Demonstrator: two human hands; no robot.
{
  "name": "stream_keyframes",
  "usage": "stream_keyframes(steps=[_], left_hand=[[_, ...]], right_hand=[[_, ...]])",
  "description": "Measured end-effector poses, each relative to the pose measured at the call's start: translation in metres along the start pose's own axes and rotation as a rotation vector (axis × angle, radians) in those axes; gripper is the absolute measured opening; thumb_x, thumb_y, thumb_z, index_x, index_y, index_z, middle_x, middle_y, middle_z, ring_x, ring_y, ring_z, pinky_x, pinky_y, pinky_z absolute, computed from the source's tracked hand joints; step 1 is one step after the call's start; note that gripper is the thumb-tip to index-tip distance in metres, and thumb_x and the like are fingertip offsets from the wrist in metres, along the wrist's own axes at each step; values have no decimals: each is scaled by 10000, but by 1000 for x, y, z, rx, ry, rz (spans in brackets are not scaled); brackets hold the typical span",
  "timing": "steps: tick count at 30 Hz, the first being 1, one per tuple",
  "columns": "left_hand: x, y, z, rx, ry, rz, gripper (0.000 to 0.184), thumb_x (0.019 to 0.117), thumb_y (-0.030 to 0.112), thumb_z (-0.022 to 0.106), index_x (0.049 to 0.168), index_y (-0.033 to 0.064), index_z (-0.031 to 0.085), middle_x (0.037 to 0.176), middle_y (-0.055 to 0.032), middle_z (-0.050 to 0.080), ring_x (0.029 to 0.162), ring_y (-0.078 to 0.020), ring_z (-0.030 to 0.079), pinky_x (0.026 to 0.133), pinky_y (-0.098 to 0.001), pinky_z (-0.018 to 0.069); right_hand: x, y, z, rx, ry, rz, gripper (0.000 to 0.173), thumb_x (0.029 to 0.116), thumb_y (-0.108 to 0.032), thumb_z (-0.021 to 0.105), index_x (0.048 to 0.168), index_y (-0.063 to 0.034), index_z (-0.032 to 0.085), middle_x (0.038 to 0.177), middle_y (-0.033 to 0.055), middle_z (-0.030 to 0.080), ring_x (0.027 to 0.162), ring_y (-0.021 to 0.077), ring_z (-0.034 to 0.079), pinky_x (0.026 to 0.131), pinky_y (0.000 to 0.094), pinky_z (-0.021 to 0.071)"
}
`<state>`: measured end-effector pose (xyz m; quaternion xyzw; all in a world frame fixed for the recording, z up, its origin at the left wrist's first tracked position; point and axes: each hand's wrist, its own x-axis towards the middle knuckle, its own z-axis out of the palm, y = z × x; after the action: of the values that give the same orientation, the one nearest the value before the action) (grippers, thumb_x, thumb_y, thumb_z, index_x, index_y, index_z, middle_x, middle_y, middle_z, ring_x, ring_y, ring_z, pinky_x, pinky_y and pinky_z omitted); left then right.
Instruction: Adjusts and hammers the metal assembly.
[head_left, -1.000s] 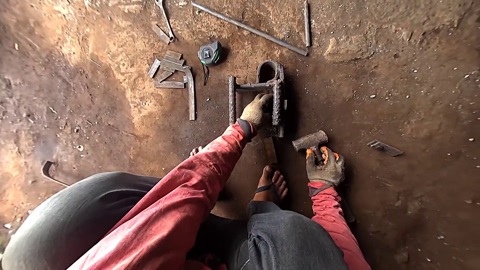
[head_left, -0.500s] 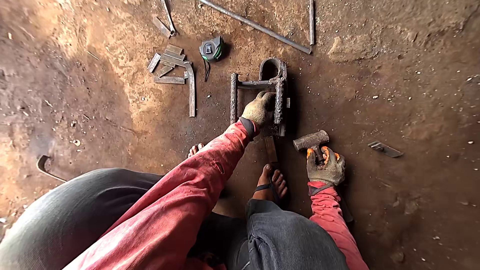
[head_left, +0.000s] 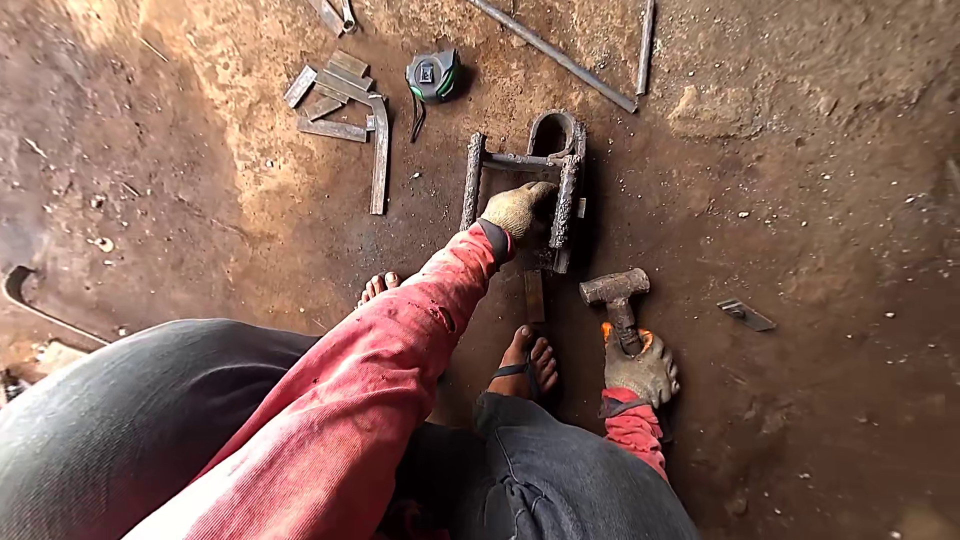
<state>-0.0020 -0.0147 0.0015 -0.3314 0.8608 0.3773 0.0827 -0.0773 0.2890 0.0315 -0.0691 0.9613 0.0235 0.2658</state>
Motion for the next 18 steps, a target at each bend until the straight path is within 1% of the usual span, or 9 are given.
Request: stream_keyframes(steps=[3, 7, 9, 10, 11, 12, 13, 15, 18], left_hand=[[-1, -3, 0, 68, 27, 31, 470, 911, 313, 705, 1359, 192, 630, 1331, -61, 682, 1153, -282, 693, 924, -585, 563], [1, -6, 4, 12, 81, 57, 417, 902, 298, 706, 1293, 159, 667, 1280, -69, 699, 1160, -258, 688, 952, -544, 566], [2, -6, 4, 18, 68, 46, 414, 899, 310, 710, 1283, 162, 669, 1268, -65, 703, 1139, -261, 696, 932, -546, 574], [4, -7, 4, 25, 56, 45, 419, 897, 320, 708, 1283, 161, 669, 1267, -68, 704, 1137, -267, 696, 926, -551, 572], [4, -7, 4, 32, 43, 45, 425, 900, 328, 707, 1288, 159, 664, 1273, -71, 702, 1143, -271, 693, 929, -552, 569], [5, -7, 4, 39, 36, 47, 432, 899, 329, 706, 1293, 156, 660, 1278, -74, 700, 1150, -277, 690, 933, -552, 566], [4, -8, 5, 46, 34, 51, 442, 898, 331, 708, 1300, 153, 659, 1286, -76, 698, 1159, -279, 687, 942, -547, 564], [1, -8, 7, 53, 61, 73, 436, 895, 329, 708, 1287, 143, 667, 1278, -78, 706, 1158, -279, 690, 943, -543, 565], [4, -10, 7, 58, 104, 93, 436, 898, 311, 709, 1297, 140, 671, 1296, -76, 704, 1169, -280, 688, 950, -538, 565]], right_hand=[[4, -1, 9, -27, 18, 1, 716, 913, -605, 671, 1379, -63, 617, 1390, 228, 614, 1313, 411, 565, 1081, 619, 421], [-22, -43, -47, 139, -182, 157, 653, 975, -396, 699, 1469, -12, 511, 1432, 218, 585, 1326, 350, 572, 1118, 509, 432], [-38, -59, -62, 239, -198, 179, 577, 999, -345, 685, 1439, -6, 527, 1346, 191, 648, 1239, 302, 635, 1071, 454, 475], [-44, -59, -56, 305, -136, 129, 548, 1006, -332, 677, 1398, 31, 553, 1280, 214, 671, 1170, 305, 663, 1038, 444, 499], [-49, -55, -42, 382, -5, 43, 506, 997, -311, 689, 1301, 84, 608, 1151, 245, 699, 1028, 310, 698, 948, 435, 544], [-50, -53, -26, 476, 157, -37, 448, 959, -264, 734, 1150, 135, 665, 951, 256, 712, 804, 288, 704, 775, 417, 588], [-53, -64, -44, 530, -5, 39, 389, 983, -217, 713, 1164, 121, 648, 936, 211, 700, 771, 232, 682, 765, 378, 585], [-51, -81, -69, 629, -221, 130, 308, 1005, -155, 676, 1170, 96, 609, 824, 146, 665, 625, 181, 647, 638, 348, 592], [-30, -71, -47, 828, -123, -220, 354, 988, -233, 669, 1123, 90, 615, 709, 68, 650, 520, 132, 634, 490, 319, 594]])
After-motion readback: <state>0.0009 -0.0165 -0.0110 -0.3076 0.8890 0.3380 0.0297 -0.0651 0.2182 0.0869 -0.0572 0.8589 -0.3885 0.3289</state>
